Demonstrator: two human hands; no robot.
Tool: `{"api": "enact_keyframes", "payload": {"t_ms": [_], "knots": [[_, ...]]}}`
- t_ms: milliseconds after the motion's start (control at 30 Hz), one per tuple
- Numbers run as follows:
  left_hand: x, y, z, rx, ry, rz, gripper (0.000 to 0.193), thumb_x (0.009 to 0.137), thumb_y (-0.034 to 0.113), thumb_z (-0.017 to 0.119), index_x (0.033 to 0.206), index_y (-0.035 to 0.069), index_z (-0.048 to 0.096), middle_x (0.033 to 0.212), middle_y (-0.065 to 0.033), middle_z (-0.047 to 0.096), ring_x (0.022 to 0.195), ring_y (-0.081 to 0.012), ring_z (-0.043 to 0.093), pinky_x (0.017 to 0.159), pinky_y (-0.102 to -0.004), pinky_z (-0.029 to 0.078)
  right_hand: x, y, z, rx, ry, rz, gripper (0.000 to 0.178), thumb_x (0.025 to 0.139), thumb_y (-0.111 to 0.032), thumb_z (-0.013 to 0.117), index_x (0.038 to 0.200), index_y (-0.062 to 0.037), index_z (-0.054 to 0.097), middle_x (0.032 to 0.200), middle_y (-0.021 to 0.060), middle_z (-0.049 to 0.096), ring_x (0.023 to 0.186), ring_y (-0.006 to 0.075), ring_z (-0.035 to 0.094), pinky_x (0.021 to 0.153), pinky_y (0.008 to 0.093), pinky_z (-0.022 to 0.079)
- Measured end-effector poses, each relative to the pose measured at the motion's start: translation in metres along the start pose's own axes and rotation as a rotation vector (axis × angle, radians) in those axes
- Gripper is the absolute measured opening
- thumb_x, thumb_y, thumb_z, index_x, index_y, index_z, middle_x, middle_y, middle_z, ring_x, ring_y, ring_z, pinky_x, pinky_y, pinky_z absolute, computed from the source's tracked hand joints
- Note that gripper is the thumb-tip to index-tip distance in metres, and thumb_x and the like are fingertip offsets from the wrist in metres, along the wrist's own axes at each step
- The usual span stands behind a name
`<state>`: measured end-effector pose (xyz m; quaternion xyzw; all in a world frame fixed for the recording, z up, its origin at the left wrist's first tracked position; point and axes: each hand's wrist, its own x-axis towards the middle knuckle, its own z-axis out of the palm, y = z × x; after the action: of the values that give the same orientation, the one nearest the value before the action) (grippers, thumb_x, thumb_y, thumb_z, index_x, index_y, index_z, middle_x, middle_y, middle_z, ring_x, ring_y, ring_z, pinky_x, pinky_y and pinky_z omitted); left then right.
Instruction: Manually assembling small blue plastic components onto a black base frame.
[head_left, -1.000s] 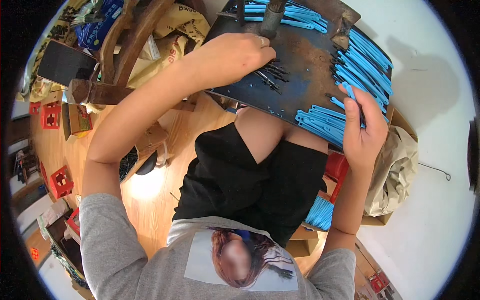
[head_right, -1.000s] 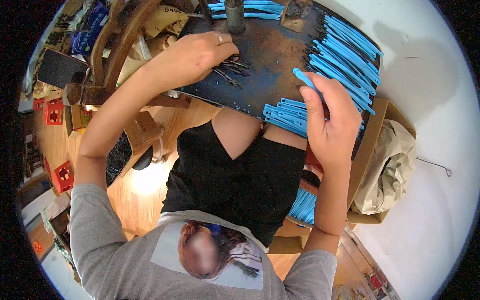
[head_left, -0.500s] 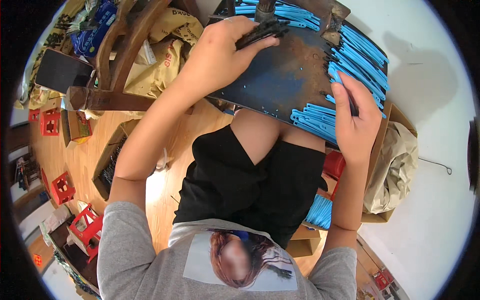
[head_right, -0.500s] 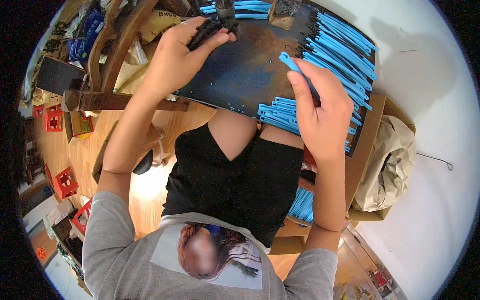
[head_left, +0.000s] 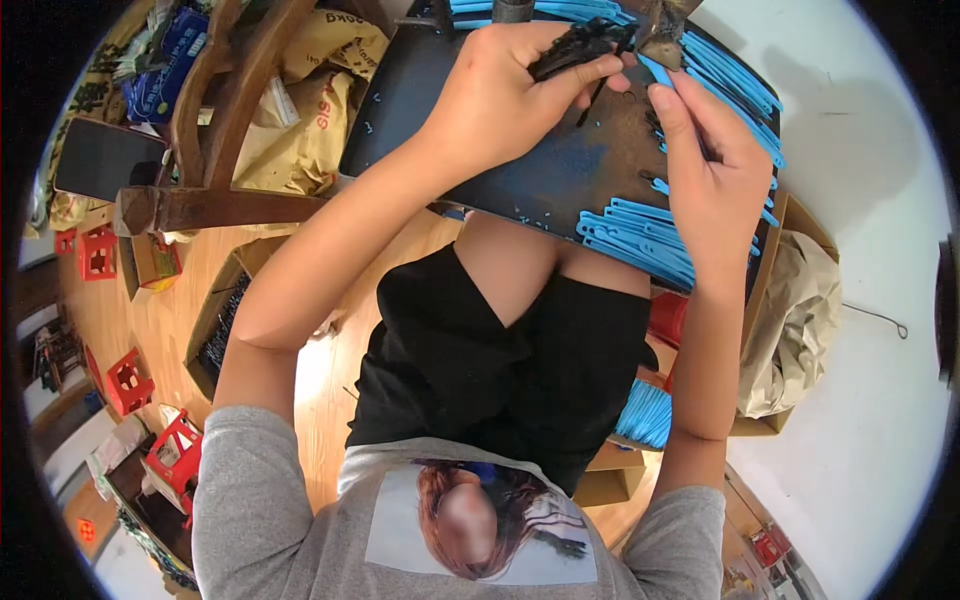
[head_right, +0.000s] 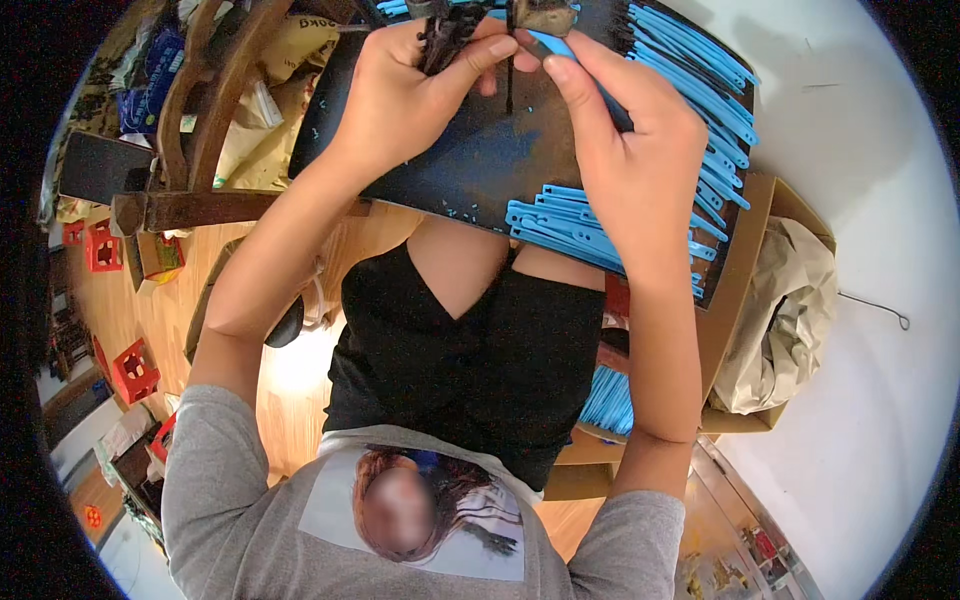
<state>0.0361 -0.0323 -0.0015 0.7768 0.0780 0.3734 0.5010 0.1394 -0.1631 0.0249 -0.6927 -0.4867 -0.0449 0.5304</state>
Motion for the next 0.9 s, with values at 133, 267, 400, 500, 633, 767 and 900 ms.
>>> {"api": "enact_keyframes", "payload": {"t_ms": [133,267,400,500,633,767,900], "knots": [[0.018,-0.006,-0.012,0.08,-0.04,0.188,0.009,0.084,0.009,0.062,0.087,0.002,0.067,0.065,-0.0056,0.063,0.054,-0.008,0.055,0.051,-0.0218,0.044,0.001,0.006,-0.007,-0.082,-0.035,0.043,0.021,0.083,-0.014,0.066,0.098,0.0011,0.066,0.077,0.0019,0.062,0.066,0.0067,0.051,0.06,0.019,0.04],[0.034,0.006,-0.022,0.05,-0.065,0.37,0.008,0.083,0.006,0.063,0.081,-0.002,0.064,0.063,-0.0073,0.059,0.053,-0.0095,0.051,0.048,-0.0228,0.04,0.001,0.007,-0.014,-0.082,-0.061,0.151,0.021,0.083,-0.013,0.067,0.098,0.0017,0.066,0.072,-0.0044,0.057,0.061,0.0012,0.043,0.053,0.0158,0.034],[0.027,0.012,-0.019,0.112,-0.094,0.035,0.008,0.083,0.005,0.063,0.082,-0.002,0.066,0.063,-0.0078,0.061,0.052,-0.0089,0.052,0.048,-0.023,0.041,0.005,0.001,-0.022,-0.026,-0.095,0.218,0.021,0.083,-0.013,0.067,0.097,0.002,0.066,0.069,-0.0058,0.054,0.058,0.0003,0.04,0.05,0.0156,0.03],[0.025,0.008,-0.019,0.119,-0.08,0.049,0.008,0.083,0.006,0.063,0.082,-0.001,0.066,0.064,-0.0079,0.061,0.053,-0.0082,0.052,0.048,-0.0231,0.041,0.006,0.002,-0.025,-0.033,-0.107,0.225,0.02,0.083,-0.012,0.066,0.097,0.0025,0.066,0.069,-0.0062,0.053,0.058,0.0001,0.039,0.049,0.0155,0.029],[0.026,0.013,-0.018,0.063,-0.092,-0.014,0.007,0.083,0.006,0.064,0.083,0.0,0.067,0.064,-0.0077,0.062,0.053,-0.0077,0.052,0.047,-0.023,0.041,0.01,0.0,-0.022,-0.09,-0.109,0.16,0.02,0.084,-0.012,0.066,0.097,0.0029,0.066,0.069,-0.0063,0.053,0.059,-0.0001,0.039,0.049,0.0154,0.029],[0.029,0.01,-0.018,0.113,-0.086,0.033,0.008,0.082,0.007,0.065,0.078,-0.001,0.067,0.062,-0.0065,0.061,0.052,-0.0072,0.052,0.046,-0.0228,0.04,0.01,0.0,-0.013,-0.032,-0.104,0.016,0.02,0.083,-0.013,0.066,0.096,0.0016,0.067,0.072,-0.0005,0.058,0.063,0.0043,0.047,0.055,0.0178,0.035],[0.014,0.014,-0.019,0.133,-0.182,0.039,0.016,0.088,0.011,0.059,0.08,-0.002,0.061,0.061,-0.0066,0.059,0.053,-0.0086,0.052,0.048,-0.0226,0.041,0.0,-0.007,-0.001,0.176,-0.068,0.024,0.02,0.084,-0.016,0.065,0.095,0.0006,0.066,0.074,0.006,0.064,0.066,0.0089,0.056,0.06,0.0205,0.041]]}}
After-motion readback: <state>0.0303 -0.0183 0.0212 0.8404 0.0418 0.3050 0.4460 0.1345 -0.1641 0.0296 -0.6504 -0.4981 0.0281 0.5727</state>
